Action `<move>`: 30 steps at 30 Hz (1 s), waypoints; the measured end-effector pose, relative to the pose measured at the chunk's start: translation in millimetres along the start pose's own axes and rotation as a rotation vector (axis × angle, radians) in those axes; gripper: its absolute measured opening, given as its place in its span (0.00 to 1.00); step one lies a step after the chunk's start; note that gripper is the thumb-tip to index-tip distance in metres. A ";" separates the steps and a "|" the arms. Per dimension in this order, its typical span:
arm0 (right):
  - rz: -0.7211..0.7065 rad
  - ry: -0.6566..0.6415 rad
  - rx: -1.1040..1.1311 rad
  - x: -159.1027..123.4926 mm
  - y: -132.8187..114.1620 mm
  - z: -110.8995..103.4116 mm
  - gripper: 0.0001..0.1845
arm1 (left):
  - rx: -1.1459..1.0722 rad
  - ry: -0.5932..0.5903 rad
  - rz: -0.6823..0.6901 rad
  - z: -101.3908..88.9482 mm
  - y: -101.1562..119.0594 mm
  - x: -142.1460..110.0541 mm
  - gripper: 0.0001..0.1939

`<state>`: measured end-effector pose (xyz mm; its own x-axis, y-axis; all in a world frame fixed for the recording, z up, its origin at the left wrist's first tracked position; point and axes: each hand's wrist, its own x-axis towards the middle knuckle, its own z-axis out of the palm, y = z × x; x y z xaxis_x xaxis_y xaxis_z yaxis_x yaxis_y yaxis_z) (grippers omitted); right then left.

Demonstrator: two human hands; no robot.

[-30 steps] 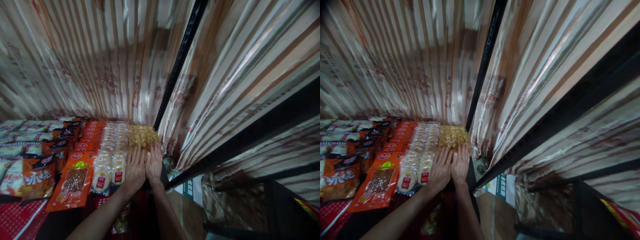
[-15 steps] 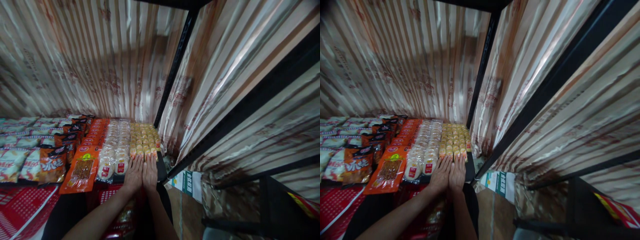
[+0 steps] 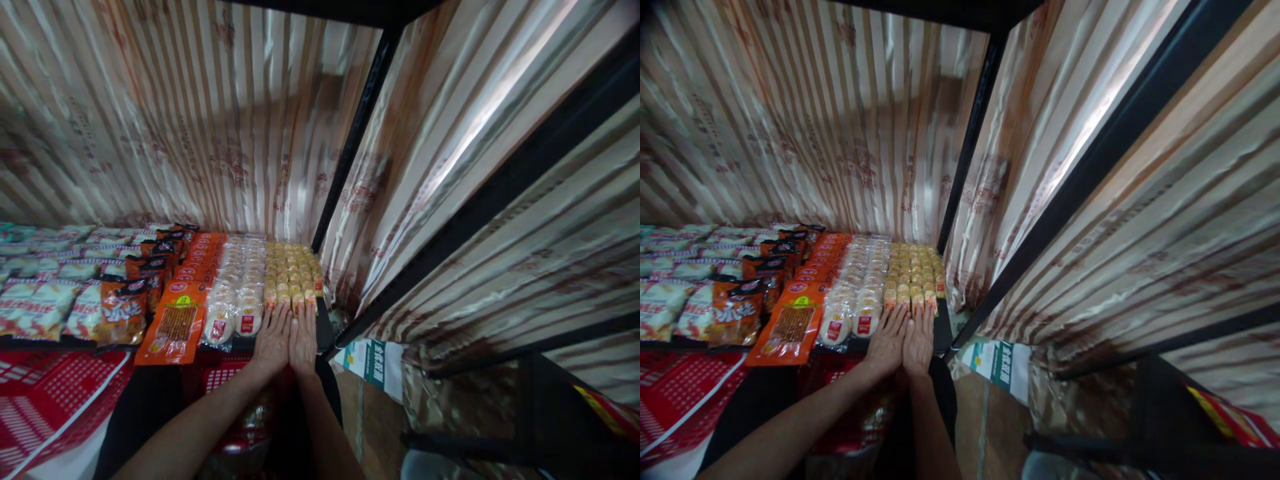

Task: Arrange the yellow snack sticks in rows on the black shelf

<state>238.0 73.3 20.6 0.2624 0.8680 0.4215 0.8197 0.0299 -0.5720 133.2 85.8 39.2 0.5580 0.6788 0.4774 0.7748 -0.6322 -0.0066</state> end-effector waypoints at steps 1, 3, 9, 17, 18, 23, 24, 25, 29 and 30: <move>0.004 -0.001 -0.001 -2.8 -0.5 -1.0 0.30 | -0.004 0.007 -0.008 -1.3 1.8 -2.2 0.22; 0.019 -0.002 -0.003 -10.0 -1.2 -2.0 0.30 | -0.014 0.016 -0.030 -1.7 5.6 -8.0 0.21; 0.033 0.032 -0.009 -34.0 -2.3 -1.2 0.31 | -0.040 0.016 -0.033 9.6 13.5 -32.3 0.21; -0.029 0.047 -0.102 -70.2 -12.7 7.9 0.28 | -0.089 -0.074 -0.040 2.1 12.7 -73.0 0.21; -0.023 0.045 -0.107 -75.3 -14.9 9.7 0.28 | -0.108 -0.090 -0.037 -2.0 11.8 -78.5 0.22; -0.019 -0.029 -0.097 -102.3 -24.6 20.0 0.27 | -0.206 -0.197 -0.033 -10.9 5.7 -110.0 0.22; -0.027 -0.049 -0.086 -108.8 -25.7 23.3 0.27 | -0.231 -0.228 -0.048 -9.1 4.4 -117.6 0.22; -0.029 -0.066 -0.074 -115.6 -26.5 27.4 0.26 | -0.257 -0.265 -0.067 -6.3 3.1 -125.4 0.23; 0.065 -0.209 -0.059 -140.9 -25.5 49.3 0.25 | -0.329 -0.471 -0.173 11.6 -2.5 -154.1 0.25; 0.106 -0.309 -0.068 -145.2 -24.5 55.1 0.25 | -0.339 -0.525 -0.206 16.5 -4.4 -159.9 0.26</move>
<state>151.8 -26.2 -65.3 0.1895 0.9742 0.1225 0.8309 -0.0927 -0.5486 45.5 -13.8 -51.5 0.5459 0.8362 -0.0536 0.7925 -0.4945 0.3569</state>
